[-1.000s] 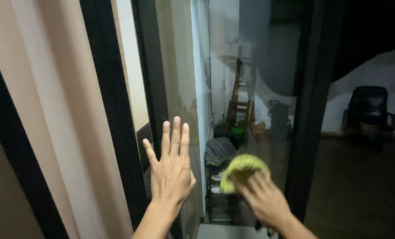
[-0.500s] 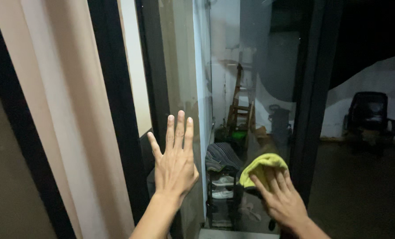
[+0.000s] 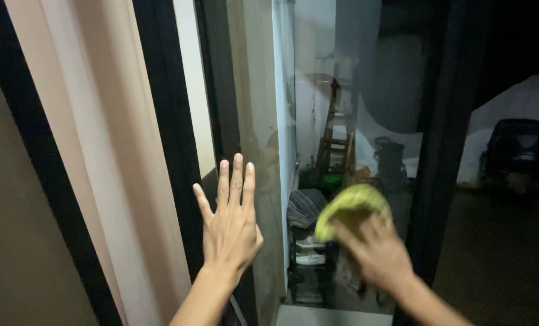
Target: The person wipes a glass window pane with a cloth and then holds a spray bottle while pointing at the glass.
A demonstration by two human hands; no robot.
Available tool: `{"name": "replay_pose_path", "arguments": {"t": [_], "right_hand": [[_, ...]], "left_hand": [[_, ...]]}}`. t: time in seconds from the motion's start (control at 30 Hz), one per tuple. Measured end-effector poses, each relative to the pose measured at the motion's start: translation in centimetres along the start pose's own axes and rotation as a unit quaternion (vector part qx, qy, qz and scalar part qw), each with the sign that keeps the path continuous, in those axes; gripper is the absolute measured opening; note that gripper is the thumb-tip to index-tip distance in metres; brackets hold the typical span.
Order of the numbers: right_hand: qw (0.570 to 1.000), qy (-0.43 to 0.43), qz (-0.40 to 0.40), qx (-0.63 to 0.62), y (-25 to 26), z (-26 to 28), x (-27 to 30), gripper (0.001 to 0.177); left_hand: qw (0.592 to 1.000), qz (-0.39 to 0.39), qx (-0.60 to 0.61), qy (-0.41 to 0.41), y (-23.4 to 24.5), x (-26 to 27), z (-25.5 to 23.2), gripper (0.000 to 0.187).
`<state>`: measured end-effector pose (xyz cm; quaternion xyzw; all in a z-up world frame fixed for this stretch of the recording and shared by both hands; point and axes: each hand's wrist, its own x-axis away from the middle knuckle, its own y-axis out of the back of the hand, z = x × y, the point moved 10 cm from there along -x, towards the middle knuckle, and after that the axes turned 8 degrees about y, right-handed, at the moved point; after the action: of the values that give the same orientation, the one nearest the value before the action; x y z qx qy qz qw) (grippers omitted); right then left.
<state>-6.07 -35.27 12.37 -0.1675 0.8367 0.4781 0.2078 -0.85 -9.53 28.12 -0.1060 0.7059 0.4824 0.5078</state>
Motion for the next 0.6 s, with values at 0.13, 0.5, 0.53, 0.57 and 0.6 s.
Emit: {"name": "replay_pose_path", "arguments": {"t": [0.13,0.5,0.53,0.57,0.6], "right_hand": [[0.97,0.219,-0.09,-0.061,-6.4,7.0,5.3,0.066],[0.943,-0.03,-0.327,0.059,16.4,-1.2,-3.4,0.083],[0.938,-0.047,-0.333,0.083,16.8,-0.9,-3.8,0.085],[0.932,-0.065,-0.341,0.107,16.7,-1.0,-4.1,0.088],[0.956,-0.053,-0.268,0.102,14.3,-0.7,-5.1,0.085]], "left_hand": [[0.999,0.037,-0.003,0.013,-1.4,1.7,0.6,0.104],[0.999,0.04,-0.023,0.016,-1.2,2.5,2.3,0.105],[0.999,0.035,-0.023,0.016,-1.1,2.4,2.4,0.103],[0.999,0.028,-0.025,0.017,-0.9,2.3,2.5,0.102],[0.999,0.021,-0.026,0.017,-0.7,2.2,2.5,0.101]]}}
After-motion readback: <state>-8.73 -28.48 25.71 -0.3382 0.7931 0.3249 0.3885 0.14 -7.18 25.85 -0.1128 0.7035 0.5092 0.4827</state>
